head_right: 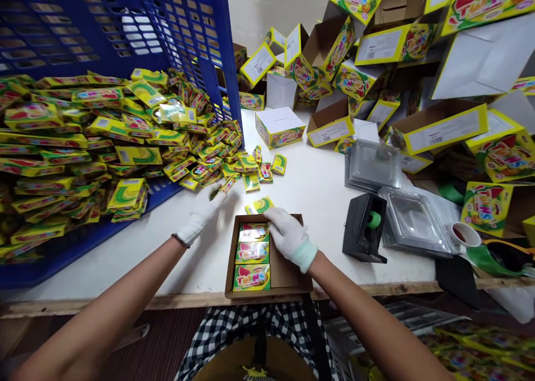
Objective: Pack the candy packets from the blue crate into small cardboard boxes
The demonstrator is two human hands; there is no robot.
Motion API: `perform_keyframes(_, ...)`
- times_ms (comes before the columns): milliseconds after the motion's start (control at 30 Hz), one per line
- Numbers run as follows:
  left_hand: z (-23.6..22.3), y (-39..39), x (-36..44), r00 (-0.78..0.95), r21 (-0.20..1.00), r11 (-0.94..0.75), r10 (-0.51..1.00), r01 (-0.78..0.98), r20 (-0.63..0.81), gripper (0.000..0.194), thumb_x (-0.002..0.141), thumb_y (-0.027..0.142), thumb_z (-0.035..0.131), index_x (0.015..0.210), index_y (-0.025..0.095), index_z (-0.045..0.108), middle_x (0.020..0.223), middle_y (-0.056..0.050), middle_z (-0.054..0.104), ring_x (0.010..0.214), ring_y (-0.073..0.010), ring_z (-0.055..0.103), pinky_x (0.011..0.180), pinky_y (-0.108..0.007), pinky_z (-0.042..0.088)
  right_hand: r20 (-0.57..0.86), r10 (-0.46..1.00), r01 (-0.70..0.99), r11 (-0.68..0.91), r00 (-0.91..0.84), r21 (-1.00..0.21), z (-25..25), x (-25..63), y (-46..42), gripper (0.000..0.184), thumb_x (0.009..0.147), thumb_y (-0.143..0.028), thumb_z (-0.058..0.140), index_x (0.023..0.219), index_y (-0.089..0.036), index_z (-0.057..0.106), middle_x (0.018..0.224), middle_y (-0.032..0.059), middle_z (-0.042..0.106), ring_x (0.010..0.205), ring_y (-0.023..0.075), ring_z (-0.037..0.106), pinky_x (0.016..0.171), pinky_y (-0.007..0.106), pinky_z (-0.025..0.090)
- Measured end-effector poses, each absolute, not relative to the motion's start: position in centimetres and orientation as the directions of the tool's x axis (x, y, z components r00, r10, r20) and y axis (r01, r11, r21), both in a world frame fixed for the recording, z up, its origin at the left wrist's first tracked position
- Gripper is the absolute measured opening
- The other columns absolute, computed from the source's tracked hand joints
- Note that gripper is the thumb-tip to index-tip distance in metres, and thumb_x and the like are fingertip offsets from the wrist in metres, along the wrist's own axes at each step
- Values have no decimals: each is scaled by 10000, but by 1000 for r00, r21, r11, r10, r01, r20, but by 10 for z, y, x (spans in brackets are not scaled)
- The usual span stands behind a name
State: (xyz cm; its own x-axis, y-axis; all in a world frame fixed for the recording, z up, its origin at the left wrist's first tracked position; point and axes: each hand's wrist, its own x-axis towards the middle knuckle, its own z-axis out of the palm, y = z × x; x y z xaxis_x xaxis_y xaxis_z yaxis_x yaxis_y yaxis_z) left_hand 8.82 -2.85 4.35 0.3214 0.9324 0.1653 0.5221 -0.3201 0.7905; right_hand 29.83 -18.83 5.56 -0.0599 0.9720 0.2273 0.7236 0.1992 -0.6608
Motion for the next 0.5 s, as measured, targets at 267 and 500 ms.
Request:
perform_keyframes(267, 99, -140, 91, 699, 864, -387, 713, 321, 60, 373, 921, 391, 519, 1207, 190, 649, 1210, -89, 690, 1101, -261, 644, 987, -429, 514, -183, 933, 915, 240, -310, -325, 156, 299, -190, 284, 915, -217, 514, 1140, -196, 687, 1055, 110, 694, 983, 275, 663, 871, 402, 515)
perform_keyframes(500, 82, -141, 90, 643, 638, -684, 673, 353, 366, 235, 907, 301, 528, 1062, 187, 664, 1135, -97, 682, 1092, -233, 624, 994, -400, 503, -807, 576, 984, 176, -132, -36, 117, 294, -190, 402, 749, -161, 670, 1122, -18, 717, 1136, 268, 698, 1070, 369, 677, 887, 418, 534)
